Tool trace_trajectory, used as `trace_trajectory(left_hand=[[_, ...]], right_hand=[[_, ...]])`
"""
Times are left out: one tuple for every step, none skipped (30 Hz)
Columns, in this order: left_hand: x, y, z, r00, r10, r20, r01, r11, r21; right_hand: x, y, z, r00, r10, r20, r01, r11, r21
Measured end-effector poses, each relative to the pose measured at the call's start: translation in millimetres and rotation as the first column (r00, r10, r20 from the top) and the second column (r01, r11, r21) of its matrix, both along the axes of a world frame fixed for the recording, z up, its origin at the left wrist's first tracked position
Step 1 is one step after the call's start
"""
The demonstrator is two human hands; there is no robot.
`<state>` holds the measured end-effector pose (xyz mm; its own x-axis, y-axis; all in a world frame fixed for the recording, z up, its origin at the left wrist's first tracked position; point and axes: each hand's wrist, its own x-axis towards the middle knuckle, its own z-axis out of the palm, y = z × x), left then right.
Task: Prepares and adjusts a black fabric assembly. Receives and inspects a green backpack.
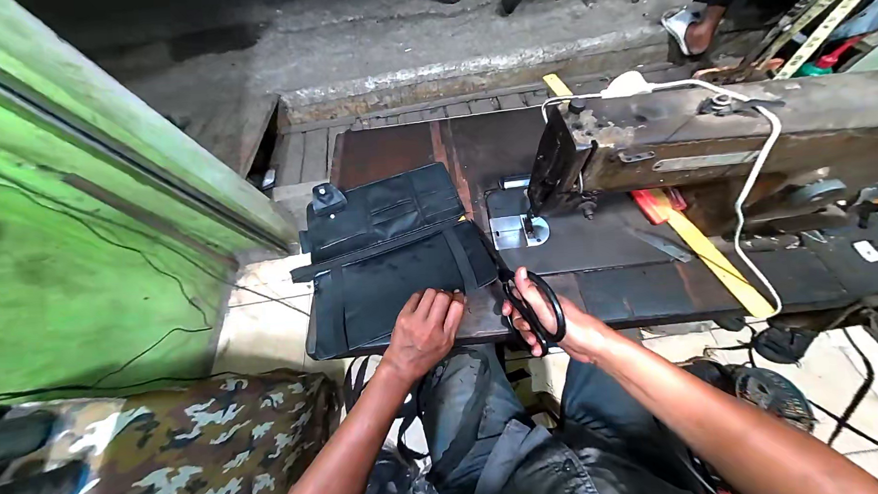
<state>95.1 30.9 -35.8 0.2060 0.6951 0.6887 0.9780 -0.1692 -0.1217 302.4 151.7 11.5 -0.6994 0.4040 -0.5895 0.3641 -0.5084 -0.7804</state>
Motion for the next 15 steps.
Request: trace_trajectory(left_hand=[[0.7,-0.1,-0.2,1.0,0.001,0.001,-0.001,1.0,0.0],[1.3,-0.2,-0.6,1.0,0.003,0.003,-0.003,1.0,-0.001],[1.4,-0.2,-0.1,1.0,0.007,0.006,-0.007,1.0,0.001],[1.7,-0.3,0.7,1.0,0.011,0.01,-0.011,1.0,0.006],[2.6,-0.5,0.9,1.0,0.017,0.014,-0.017,1.0,0.013],[3.7,-0.5,0.6,1.0,0.023,0.017,-0.024,0.999,0.022],[4.4,-0.3,0.3,0.999,0.031,0.016,-0.032,0.999,0.031],[5.1,0.0,0.5,0.999,0.039,0.013,-0.039,0.998,0.039],[5.8,0.6,0.6,0.999,0.044,0.014,-0.044,0.998,0.047],[6.3,0.8,0.5,0.999,0.049,0.016,-0.05,0.997,0.053],[6.5,0.5,0.7,0.998,0.052,0.019,-0.053,0.997,0.059],[6.3,0.2,1.1,0.998,0.056,0.021,-0.058,0.996,0.065],[6.3,0.4,1.7,0.998,0.06,0.024,-0.062,0.995,0.075],[6.9,0.5,1.9,0.998,0.062,0.029,-0.064,0.995,0.082],[7.4,0.3,1.9,0.997,0.064,0.033,-0.067,0.994,0.086]], right_hand=[[-1.2,-3.2,0.6,1.0,-0.02,0.007,0.02,1.0,0.002],[-1.9,-5.5,1.0,0.999,-0.04,0.009,0.04,0.999,0.006],[-2.7,-7.1,1.3,0.998,-0.062,0.01,0.062,0.998,0.011],[-3.3,-8.9,1.0,0.996,-0.085,0.01,0.085,0.996,0.016],[-3.2,-11.1,0.3,0.995,-0.103,0.009,0.103,0.995,0.018],[-3.2,-13.6,-0.9,0.993,-0.117,0.007,0.117,0.993,0.02],[-3.3,-15.8,-2.4,0.993,-0.12,-0.001,0.12,0.993,0.018],[-3.6,-17.2,-4.3,0.993,-0.115,-0.015,0.115,0.993,0.003],[-4.1,-17.5,-4.7,0.994,-0.105,-0.029,0.104,0.994,-0.022],[-4.4,-17.1,-4.4,0.994,-0.095,-0.046,0.093,0.994,-0.049],[-4.8,-16.7,-3.8,0.994,-0.086,-0.061,0.082,0.995,-0.064],[-5.6,-16.6,-2.6,0.994,-0.084,-0.064,0.079,0.995,-0.067],[-6.4,-16.3,-0.7,0.995,-0.085,-0.058,0.082,0.995,-0.062],[-6.9,-15.8,0.9,0.995,-0.084,-0.045,0.082,0.995,-0.058],[-7.3,-15.5,1.7,0.996,-0.083,-0.032,0.081,0.995,-0.057]])
